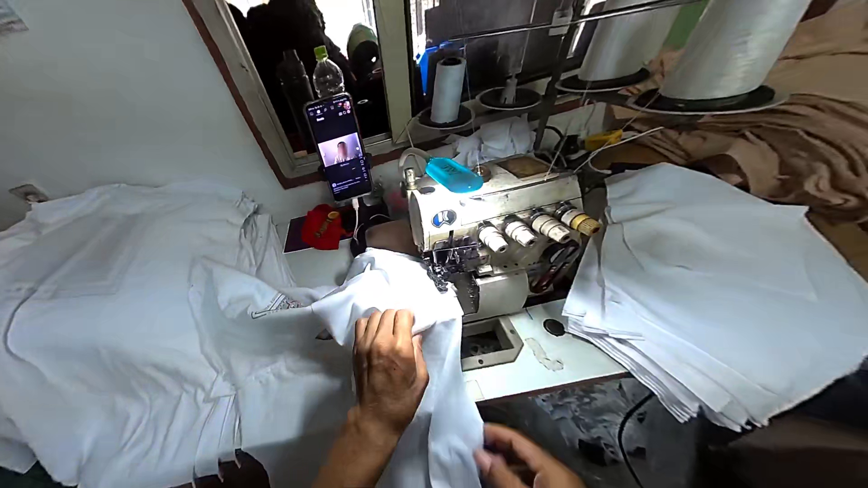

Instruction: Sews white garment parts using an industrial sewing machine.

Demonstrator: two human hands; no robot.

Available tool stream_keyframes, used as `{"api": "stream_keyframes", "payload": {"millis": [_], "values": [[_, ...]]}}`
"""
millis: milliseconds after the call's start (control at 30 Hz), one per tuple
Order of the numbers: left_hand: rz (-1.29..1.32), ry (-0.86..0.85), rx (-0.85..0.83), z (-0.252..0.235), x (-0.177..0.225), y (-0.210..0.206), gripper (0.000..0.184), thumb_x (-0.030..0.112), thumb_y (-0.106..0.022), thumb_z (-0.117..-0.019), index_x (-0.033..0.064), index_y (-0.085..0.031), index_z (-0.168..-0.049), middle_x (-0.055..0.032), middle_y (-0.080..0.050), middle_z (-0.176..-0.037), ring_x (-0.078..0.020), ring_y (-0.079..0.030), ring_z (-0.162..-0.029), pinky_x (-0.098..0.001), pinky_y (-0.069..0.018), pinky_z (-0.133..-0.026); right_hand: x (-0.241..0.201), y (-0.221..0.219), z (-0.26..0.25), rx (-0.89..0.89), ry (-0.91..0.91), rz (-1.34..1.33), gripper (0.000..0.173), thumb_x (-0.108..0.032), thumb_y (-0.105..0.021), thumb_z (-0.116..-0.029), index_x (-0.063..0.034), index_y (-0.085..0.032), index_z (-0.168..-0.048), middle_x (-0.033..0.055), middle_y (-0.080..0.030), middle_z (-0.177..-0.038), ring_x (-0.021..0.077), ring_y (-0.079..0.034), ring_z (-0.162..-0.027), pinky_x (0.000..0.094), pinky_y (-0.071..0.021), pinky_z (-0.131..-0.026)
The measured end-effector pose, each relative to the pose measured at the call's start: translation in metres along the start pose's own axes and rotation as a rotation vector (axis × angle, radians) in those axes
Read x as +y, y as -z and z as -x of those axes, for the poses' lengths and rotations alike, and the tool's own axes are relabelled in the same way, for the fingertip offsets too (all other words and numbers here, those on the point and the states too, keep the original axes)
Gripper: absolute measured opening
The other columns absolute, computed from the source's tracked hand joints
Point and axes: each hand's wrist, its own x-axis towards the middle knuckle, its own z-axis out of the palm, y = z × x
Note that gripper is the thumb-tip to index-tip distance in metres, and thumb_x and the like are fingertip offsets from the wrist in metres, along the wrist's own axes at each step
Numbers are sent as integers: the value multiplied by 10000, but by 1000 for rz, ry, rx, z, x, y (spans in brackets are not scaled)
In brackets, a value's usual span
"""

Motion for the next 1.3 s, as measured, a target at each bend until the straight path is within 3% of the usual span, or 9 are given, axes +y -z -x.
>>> {"api": "stream_keyframes", "payload": {"millis": [167,267,367,400,533,700,833,967,1300], "values": [[136,18,-17,18,4,21,124,220,-723,-851,100,-737,-823,-40,-697,-888,-241,-671,-931,-387,-558,-824,-31,6,-50,294,122,-56,328,-237,-681,-952,-53,-690,-1223,55,-741,-1104,119,-730,-932,306,-624,-821],[227,-71,32,16,9,27,174,237,-655,-938,101,-737,-867,-22,-721,-869,-209,-688,-947,-370,-539,-911,-49,1,-79,214,75,-345,258,-203,-693,-949,-42,-707,-1149,25,-733,-940,100,-703,-790,253,-602,-718],[274,-94,37,12,18,21,213,211,-608,-981,65,-753,-924,-31,-714,-798,-149,-696,-753,-289,-579,-713,-55,-1,-95,139,54,-447,172,-235,-679,-969,-68,-721,-980,-25,-625,-669,42,-523,-504,201,-433,-461],[288,-80,31,14,22,20,219,200,-598,-987,54,-752,-931,-39,-707,-781,-135,-694,-695,-268,-578,-627,-53,0,-96,135,61,-453,174,-247,-692,-958,-79,-718,-920,-31,-608,-639,38,-506,-492,199,-410,-453],[251,-44,28,20,28,22,220,204,-605,-974,55,-761,-935,-27,-695,-738,-95,-658,-607,-232,-531,-522,-45,5,-105,95,67,-538,193,-267,-753,-888,-117,-659,-811,-51,-567,-632,16,-483,-520,172,-386,-490],[168,-42,13,16,32,35,225,228,-633,-969,62,-782,-939,-19,-670,-699,-84,-628,-583,-214,-499,-506,-50,9,-109,84,15,-599,152,-183,-714,-948,-38,-743,-981,42,-710,-741,75,-634,-615,217,-508,-552],[115,-57,-15,9,45,44,212,210,-628,-970,72,-772,-900,-14,-642,-672,-84,-593,-558,-212,-460,-482,-47,7,-103,188,59,-537,132,-189,-705,-945,-61,-735,-930,21,-699,-727,85,-661,-654,217,-547,-613],[34,-35,-71,-1,62,50,204,208,-638,-963,71,-765,-879,-15,-632,-658,-93,-583,-539,-230,-434,-457,-46,3,-101,274,90,-479,138,-238,-709,-933,-102,-734,-926,-30,-670,-671,47,-623,-585,191,-509,-536],[-294,35,-169,-42,75,17,180,215,-689,-856,96,-686,-721,-13,-578,-578,-166,-587,-479,-329,-393,-405,-56,-2,-114,393,122,-286,127,-276,-726,-927,-195,-798,-861,-117,-704,-691,-53,-612,-589,146,-494,-541]]}}
